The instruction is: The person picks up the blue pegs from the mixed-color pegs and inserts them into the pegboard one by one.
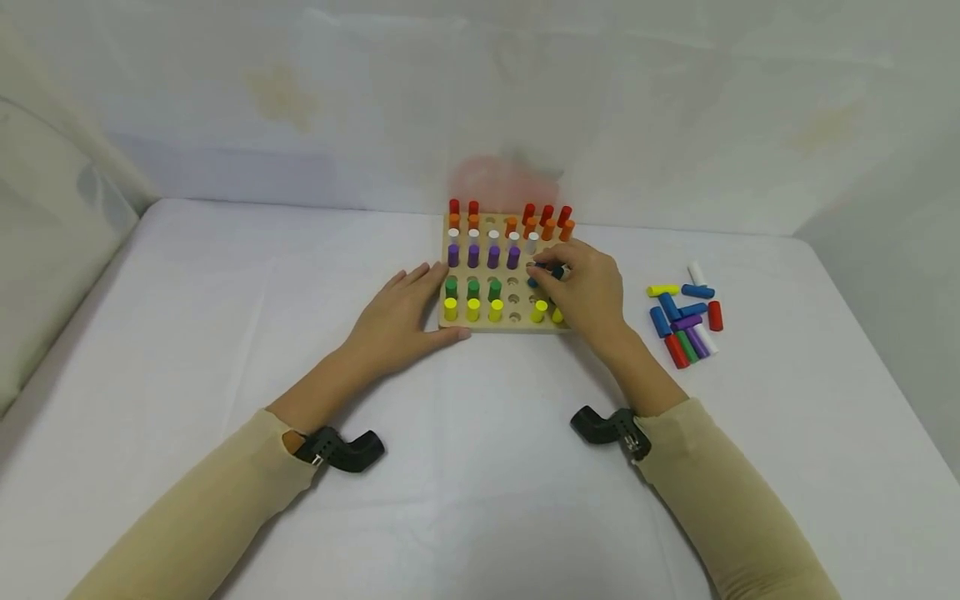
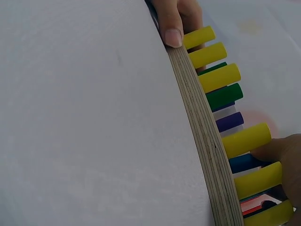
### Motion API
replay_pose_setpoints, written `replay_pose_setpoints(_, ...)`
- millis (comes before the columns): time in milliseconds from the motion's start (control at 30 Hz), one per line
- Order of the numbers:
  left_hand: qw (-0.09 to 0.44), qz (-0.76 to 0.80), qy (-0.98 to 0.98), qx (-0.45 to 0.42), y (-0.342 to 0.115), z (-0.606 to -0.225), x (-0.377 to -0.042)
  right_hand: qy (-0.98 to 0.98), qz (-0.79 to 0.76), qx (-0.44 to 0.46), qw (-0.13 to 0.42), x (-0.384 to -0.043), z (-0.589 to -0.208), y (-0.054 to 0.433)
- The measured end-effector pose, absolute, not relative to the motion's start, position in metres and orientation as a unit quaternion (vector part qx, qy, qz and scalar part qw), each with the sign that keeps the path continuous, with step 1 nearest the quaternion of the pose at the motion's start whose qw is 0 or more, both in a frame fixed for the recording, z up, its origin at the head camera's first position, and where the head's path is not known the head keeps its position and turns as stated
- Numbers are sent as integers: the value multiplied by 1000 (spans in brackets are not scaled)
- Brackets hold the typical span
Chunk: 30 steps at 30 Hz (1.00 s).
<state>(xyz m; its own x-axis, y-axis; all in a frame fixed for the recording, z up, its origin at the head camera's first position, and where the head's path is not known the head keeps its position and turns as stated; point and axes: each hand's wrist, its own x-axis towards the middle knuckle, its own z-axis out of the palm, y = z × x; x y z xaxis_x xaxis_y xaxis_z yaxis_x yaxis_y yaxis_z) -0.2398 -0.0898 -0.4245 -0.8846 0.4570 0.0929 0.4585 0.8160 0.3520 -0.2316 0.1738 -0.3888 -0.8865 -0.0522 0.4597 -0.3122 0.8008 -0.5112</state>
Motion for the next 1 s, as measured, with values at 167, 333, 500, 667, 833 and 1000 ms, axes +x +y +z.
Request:
replay_pose_setpoints(167,0,-182,-953,-242,-87,-424,-239,-928,287,91,218,-229,-388,175)
replay_pose_setpoints(333,0,-179,-953,-245,-84,-423,-239,-925,303,94,210,-228,-389,177)
replay_pose_setpoints(500,3,-177,-953,-246,-82,-423,-240,-924,317,100,190,-228,-388,180)
replay_pose_setpoints(667,1,-179,-952,-247,-81,-422,-239,-931,308,95,174,-227,-387,181)
replay_pose_setpoints(833,0,-177,-953,-245,-80,-421,-239,-933,303,95,169,-228,-387,182)
replay_pose_setpoints(1000,-2,-178,-953,-244,-81,-421,-238,-937,288,102,168,-229,-388,183)
